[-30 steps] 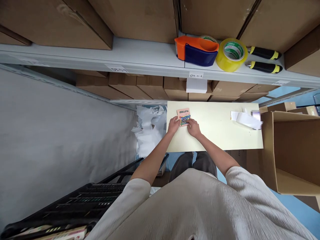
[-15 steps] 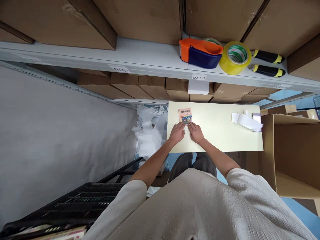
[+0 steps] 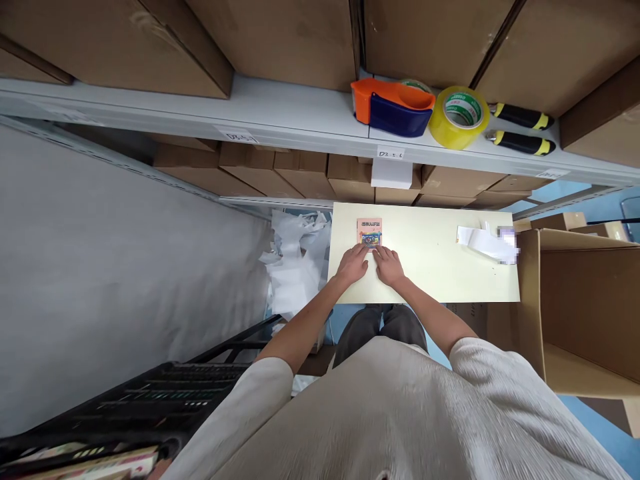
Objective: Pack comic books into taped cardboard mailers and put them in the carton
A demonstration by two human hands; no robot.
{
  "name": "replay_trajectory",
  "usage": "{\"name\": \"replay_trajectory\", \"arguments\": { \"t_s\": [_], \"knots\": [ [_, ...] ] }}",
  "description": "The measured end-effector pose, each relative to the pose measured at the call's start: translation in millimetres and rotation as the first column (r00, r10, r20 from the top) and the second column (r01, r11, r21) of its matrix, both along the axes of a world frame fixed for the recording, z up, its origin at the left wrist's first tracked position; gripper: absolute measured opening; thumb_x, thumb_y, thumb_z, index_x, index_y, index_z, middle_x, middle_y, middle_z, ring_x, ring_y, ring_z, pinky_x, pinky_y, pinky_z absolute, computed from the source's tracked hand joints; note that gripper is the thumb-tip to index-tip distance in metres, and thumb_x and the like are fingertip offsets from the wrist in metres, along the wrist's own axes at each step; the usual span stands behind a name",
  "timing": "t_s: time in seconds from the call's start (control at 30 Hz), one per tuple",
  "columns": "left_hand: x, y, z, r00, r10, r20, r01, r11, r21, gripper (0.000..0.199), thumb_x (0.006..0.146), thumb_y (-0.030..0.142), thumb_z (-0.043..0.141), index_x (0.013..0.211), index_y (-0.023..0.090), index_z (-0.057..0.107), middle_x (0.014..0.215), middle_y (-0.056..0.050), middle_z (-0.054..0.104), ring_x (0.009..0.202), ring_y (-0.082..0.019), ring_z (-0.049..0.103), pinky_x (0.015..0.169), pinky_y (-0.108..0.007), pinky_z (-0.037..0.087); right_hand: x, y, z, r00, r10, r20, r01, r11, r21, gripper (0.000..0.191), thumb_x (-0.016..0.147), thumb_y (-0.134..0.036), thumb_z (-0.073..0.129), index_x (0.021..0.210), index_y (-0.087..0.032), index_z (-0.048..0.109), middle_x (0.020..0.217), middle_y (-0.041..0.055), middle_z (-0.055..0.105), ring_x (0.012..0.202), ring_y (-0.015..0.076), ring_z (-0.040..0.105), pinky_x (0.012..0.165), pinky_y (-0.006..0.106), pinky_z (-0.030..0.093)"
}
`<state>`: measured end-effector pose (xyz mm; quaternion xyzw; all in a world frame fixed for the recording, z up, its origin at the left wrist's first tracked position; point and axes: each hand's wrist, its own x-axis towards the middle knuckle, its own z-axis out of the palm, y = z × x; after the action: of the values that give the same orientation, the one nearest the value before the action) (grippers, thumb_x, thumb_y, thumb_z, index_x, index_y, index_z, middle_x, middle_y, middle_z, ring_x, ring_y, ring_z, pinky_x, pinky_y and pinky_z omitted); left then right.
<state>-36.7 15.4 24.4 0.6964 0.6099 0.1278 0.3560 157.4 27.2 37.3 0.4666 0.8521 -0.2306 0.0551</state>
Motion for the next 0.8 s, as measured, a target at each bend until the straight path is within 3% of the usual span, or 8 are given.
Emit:
{"name": "replay_trajectory", "arguments": {
  "t_s": [0.17,0.27,0.37,0.5,0.67,0.8],
  "knots": [
    [9.4,2.6,-2.5,0.998,0.070,0.003,-0.070,0.998,0.002,0.063,0.092,0.014,0.059,0.154,0.024,0.062,0.168,-0.015,0.054,0.162,-0.034,0.041,0.139,-0.056,0.016,9.7,7.5,-7.2,0.998,0.056,-0.019,-0.056,0.998,-0.040,0.075,0.095,-0.015,0.051,0.169,-0.006,0.042,0.179,0.0244,0.033,0.165,0.0379,0.030,0.128,0.057,0.031],
    [11.7,6.6,-4.0,0.995,0.098,-0.035,-0.098,0.995,0.002,0.069,0.090,0.016,0.061,0.159,0.020,0.058,0.173,-0.016,0.047,0.167,-0.037,0.032,0.140,-0.059,0.007,15.3,18.0,-15.3,0.991,0.125,-0.054,-0.130,0.987,-0.092,0.079,0.096,-0.020,0.053,0.172,-0.005,0.035,0.183,0.0244,0.022,0.170,0.0376,0.019,0.134,0.058,0.024],
    [11.4,3.9,-1.4,0.986,0.070,-0.151,-0.077,0.996,-0.039,0.075,0.093,0.020,0.058,0.167,0.017,0.047,0.180,-0.016,0.035,0.171,-0.037,0.023,0.139,-0.062,0.008,23.7,25.4,-21.7,0.983,0.163,-0.088,-0.172,0.978,-0.116,0.081,0.098,-0.024,0.053,0.174,-0.007,0.031,0.184,0.0222,0.015,0.172,0.0371,0.013,0.137,0.060,0.018],
    [14.1,-11.1,9.0,0.957,0.059,-0.285,-0.089,0.992,-0.091,0.071,0.101,0.026,0.048,0.171,0.017,0.039,0.183,-0.015,0.028,0.172,-0.035,0.021,0.139,-0.061,0.015,41.1,25.9,-20.3,0.983,0.139,-0.120,-0.152,0.983,-0.104,0.077,0.102,-0.027,0.049,0.174,-0.010,0.032,0.185,0.0189,0.015,0.172,0.0363,0.012,0.138,0.060,0.018],
    [33.9,-16.0,32.6,0.960,0.043,-0.275,-0.056,0.998,-0.038,0.067,0.103,0.026,0.049,0.169,0.017,0.042,0.181,-0.017,0.033,0.170,-0.037,0.025,0.137,-0.062,0.020,73.4,26.4,8.0,0.987,0.046,-0.152,-0.053,0.998,-0.045,0.070,0.103,-0.029,0.047,0.170,-0.011,0.041,0.182,0.0190,0.026,0.170,0.0372,0.022,0.136,0.062,0.022],
    [58.2,0.7,61.1,0.983,0.000,-0.184,0.011,0.998,0.056,0.064,0.103,0.026,0.053,0.165,0.017,0.046,0.177,-0.018,0.041,0.168,-0.036,0.031,0.136,-0.058,0.025,114.8,42.9,56.5,0.964,-0.060,-0.260,0.097,0.987,0.130,0.062,0.105,-0.032,0.045,0.165,-0.015,0.050,0.176,0.0189,0.041,0.163,0.0379,0.037,0.132,0.063,0.032]
  ]
}}
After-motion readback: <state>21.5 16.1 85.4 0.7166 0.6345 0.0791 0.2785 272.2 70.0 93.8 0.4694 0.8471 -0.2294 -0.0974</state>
